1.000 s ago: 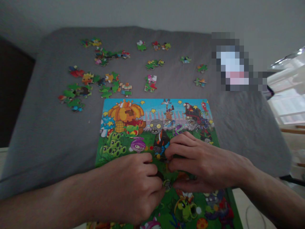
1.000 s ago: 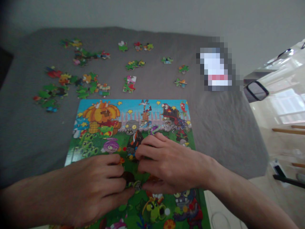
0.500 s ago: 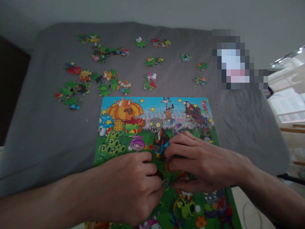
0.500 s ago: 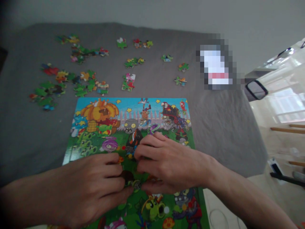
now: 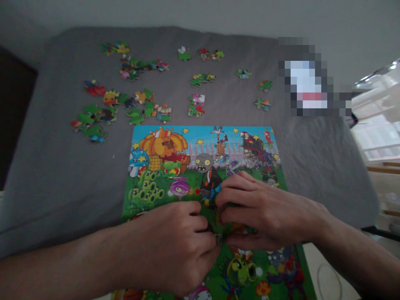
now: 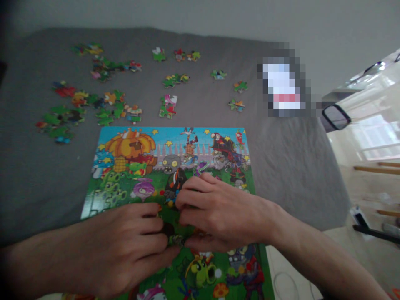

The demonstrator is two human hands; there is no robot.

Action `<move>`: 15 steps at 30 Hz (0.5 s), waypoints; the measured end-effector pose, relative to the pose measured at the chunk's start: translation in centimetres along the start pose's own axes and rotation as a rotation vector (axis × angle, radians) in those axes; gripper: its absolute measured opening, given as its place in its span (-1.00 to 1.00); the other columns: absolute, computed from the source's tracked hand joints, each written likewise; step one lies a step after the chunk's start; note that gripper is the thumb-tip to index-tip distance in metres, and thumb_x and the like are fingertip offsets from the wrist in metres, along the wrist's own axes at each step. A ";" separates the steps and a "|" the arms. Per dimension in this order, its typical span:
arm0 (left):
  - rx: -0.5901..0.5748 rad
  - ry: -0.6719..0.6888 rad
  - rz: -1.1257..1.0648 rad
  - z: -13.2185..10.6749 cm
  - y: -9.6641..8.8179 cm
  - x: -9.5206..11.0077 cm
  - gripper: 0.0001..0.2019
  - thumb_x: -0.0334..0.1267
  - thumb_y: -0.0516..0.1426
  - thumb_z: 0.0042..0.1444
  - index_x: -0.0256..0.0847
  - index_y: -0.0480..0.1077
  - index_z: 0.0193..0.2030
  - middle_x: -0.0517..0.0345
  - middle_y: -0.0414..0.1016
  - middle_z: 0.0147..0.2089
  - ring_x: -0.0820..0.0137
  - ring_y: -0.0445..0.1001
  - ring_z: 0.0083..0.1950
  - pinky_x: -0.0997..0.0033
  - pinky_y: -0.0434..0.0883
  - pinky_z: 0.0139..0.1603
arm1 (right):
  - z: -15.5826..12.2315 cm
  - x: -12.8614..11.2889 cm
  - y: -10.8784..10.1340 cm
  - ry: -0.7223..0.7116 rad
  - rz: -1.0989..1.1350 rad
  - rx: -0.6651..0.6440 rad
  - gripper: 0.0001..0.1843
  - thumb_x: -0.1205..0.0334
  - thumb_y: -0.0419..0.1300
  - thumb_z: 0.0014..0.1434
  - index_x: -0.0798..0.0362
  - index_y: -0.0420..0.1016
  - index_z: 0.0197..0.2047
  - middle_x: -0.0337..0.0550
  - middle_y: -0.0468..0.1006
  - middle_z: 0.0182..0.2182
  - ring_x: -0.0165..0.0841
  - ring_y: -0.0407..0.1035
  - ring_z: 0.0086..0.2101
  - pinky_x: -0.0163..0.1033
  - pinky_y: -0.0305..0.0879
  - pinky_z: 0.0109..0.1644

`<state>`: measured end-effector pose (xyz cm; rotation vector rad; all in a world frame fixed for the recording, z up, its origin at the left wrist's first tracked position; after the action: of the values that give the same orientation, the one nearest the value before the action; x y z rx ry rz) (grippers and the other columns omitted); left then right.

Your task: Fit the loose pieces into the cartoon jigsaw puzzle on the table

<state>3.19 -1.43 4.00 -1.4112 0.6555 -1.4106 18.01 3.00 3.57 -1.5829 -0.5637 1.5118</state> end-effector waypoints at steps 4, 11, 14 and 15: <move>0.005 0.000 -0.006 -0.1 -0.2 0.0 -0.95 -0.33 0.27 0.23 -0.20 0.59 -0.19 0.26 0.49 -0.46 0.36 0.37 -0.47 0.21 0.34 -0.35 | 0.1 0.1 0.0 -0.004 0.007 0.002 -0.83 0.16 0.24 0.37 0.10 0.50 -0.17 -0.07 0.55 -0.07 -0.22 0.31 0.00 -0.11 0.20 0.10; -0.011 0.012 0.001 -0.2 0.0 -0.1 -0.97 -0.31 0.28 0.25 -0.17 0.58 -0.20 0.28 0.49 -0.44 0.37 0.39 -0.45 0.21 0.35 -0.34 | 0.0 0.0 -0.2 -0.003 0.016 -0.003 -0.83 0.16 0.24 0.38 0.10 0.50 -0.19 -0.07 0.56 -0.08 -0.23 0.31 -0.02 -0.12 0.21 0.08; -0.014 0.014 0.000 -0.3 0.0 -0.3 -0.96 -0.34 0.26 0.27 -0.17 0.57 -0.18 0.29 0.48 -0.45 0.37 0.39 -0.45 0.21 0.34 -0.34 | 0.0 0.0 -0.2 0.000 0.011 0.001 -0.83 0.16 0.24 0.38 0.10 0.51 -0.19 -0.07 0.55 -0.08 -0.23 0.31 -0.01 -0.12 0.21 0.09; -0.011 0.010 -0.001 -0.4 -0.1 -0.3 -0.94 -0.35 0.24 0.29 -0.17 0.57 -0.17 0.29 0.48 -0.45 0.37 0.40 -0.45 0.21 0.33 -0.33 | 0.0 0.0 -0.1 0.001 0.009 -0.001 -0.83 0.15 0.24 0.38 0.10 0.51 -0.18 -0.07 0.55 -0.08 -0.23 0.31 -0.01 -0.12 0.21 0.10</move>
<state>2.75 -1.18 3.92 -1.4143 0.6697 -1.4177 18.04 3.09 3.65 -1.5883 -0.5574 1.5173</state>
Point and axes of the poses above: each hand's wrist, its own z-axis towards the middle knuckle, its own y-axis out of the palm, x = y × z, the point moved 5 cm from there along z, towards the middle knuckle
